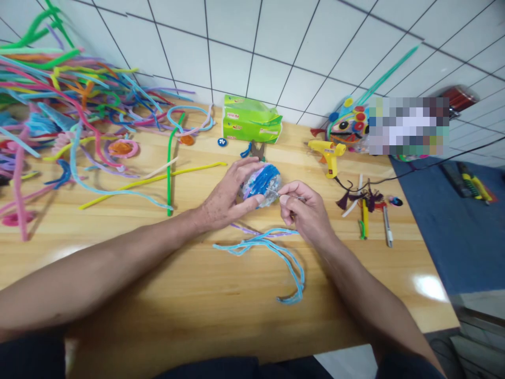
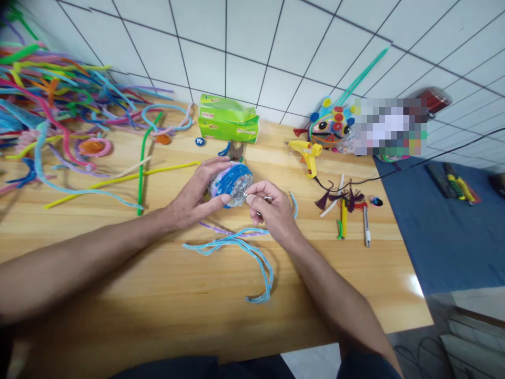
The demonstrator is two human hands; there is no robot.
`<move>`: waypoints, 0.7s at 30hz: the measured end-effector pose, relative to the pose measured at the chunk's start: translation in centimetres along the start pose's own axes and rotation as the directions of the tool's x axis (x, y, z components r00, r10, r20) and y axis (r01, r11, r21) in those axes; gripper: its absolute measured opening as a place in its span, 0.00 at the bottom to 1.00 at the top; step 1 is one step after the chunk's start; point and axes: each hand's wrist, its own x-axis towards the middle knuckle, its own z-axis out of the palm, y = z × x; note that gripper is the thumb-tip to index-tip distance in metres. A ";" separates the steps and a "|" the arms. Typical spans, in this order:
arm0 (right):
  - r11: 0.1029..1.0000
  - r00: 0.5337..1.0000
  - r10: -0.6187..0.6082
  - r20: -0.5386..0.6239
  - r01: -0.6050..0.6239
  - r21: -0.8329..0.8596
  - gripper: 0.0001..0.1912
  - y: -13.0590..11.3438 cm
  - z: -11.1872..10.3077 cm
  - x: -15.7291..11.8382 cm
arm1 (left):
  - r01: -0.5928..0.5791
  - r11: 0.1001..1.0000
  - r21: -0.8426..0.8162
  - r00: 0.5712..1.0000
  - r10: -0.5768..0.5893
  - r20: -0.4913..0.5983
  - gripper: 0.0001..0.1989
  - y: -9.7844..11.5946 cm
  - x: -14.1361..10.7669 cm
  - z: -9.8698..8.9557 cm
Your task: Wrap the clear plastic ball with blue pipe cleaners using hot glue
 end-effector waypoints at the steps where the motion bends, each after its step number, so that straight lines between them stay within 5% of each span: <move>1: 1.000 1.000 0.005 0.003 -0.005 0.009 0.09 -0.1 0.1 0.0 | -0.006 1.000 -0.002 1.000 0.006 -0.006 0.31 0.0 0.0 0.0; 21: 0.975 0.981 0.192 0.018 -0.193 0.108 0.13 -1.8 0.6 -0.2 | -0.036 0.999 -0.028 0.999 0.035 -0.022 0.33 -0.2 0.0 0.2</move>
